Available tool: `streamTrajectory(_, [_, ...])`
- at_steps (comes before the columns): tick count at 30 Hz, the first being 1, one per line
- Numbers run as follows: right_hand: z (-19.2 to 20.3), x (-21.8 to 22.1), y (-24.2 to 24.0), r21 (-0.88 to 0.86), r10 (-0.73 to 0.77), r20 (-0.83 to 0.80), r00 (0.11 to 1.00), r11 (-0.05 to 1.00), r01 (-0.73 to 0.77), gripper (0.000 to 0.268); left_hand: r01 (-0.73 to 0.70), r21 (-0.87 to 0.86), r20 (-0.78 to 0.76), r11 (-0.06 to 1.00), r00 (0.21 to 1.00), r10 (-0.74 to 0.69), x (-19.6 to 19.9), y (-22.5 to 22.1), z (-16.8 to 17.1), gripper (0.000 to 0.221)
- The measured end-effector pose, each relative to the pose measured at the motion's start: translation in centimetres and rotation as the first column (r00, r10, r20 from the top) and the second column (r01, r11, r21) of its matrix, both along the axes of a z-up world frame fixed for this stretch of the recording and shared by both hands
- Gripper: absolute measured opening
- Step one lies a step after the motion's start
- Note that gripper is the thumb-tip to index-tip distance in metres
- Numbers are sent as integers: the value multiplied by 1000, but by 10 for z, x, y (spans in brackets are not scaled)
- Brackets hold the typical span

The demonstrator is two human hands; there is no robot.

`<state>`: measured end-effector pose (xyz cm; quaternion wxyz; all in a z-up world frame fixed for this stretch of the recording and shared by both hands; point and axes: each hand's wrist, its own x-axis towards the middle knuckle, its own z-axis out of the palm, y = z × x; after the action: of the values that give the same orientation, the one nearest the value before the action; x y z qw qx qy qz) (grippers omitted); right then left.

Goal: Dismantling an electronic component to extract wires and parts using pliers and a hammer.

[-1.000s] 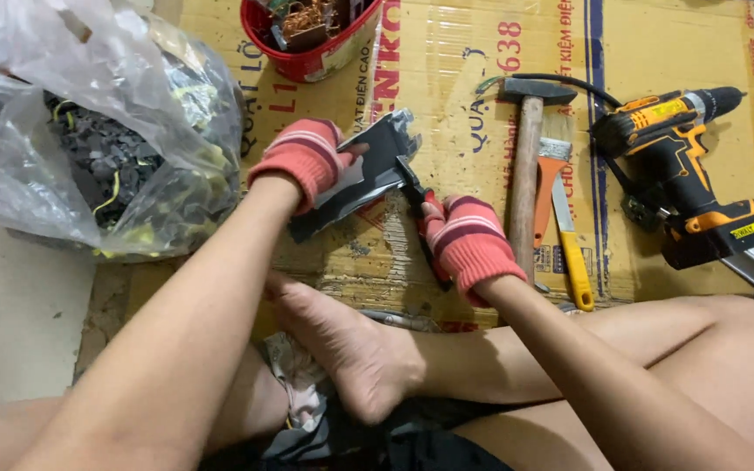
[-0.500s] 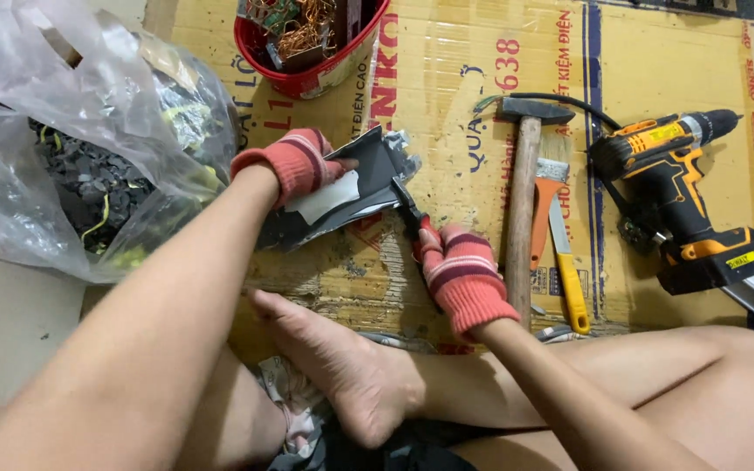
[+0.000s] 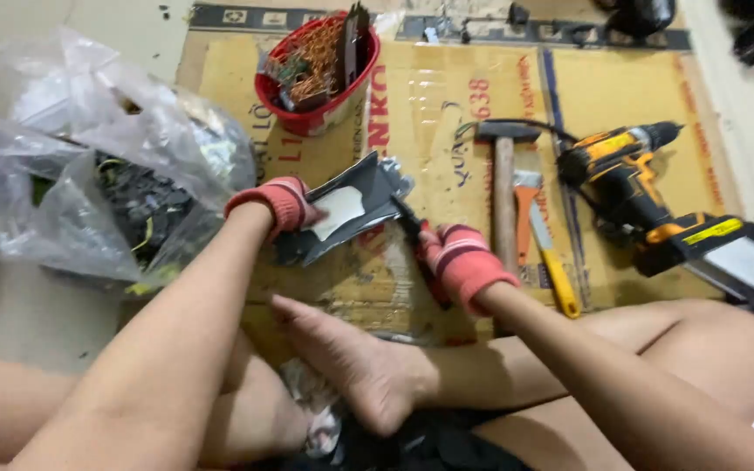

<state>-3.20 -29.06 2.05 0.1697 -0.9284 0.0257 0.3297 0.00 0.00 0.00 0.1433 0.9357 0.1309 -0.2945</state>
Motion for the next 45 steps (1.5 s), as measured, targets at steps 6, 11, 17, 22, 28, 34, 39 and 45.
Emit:
streamTrajectory(6, [20,-7,6,26,73,9,997,997,-74,53,-67,74,48,995,997,64,7,-1,-7,36])
streamTrajectory(11, [26,-19,8,-21,179,-3,984,984,-179,50,-85,49,33,995,996,84,20,-14,-24,37])
streamTrajectory(17, [41,-18,20,-40,307,-51,950,950,-309,44,-103,20,35,995,994,102,16,-57,-44,39])
streamTrajectory(22, [20,-8,20,-46,324,-94,942,943,-329,41,-97,1,51,995,994,97,22,-66,-52,40])
streamTrajectory(28, [37,-12,23,-66,385,-92,918,918,-392,41,-92,-16,62,996,994,93,13,-81,-64,42])
streamTrajectory(34, [55,-13,28,-17,402,-51,914,915,-403,38,-124,-6,75,992,989,124,10,-78,-66,44])
streamTrajectory(39, [30,-18,38,3,398,-91,913,917,-400,31,-160,0,111,987,981,159,0,-75,-63,45])
streamTrajectory(45, [-11,-32,39,2,420,-21,907,907,-420,37,-201,-33,131,979,970,203,-14,-60,-73,48])
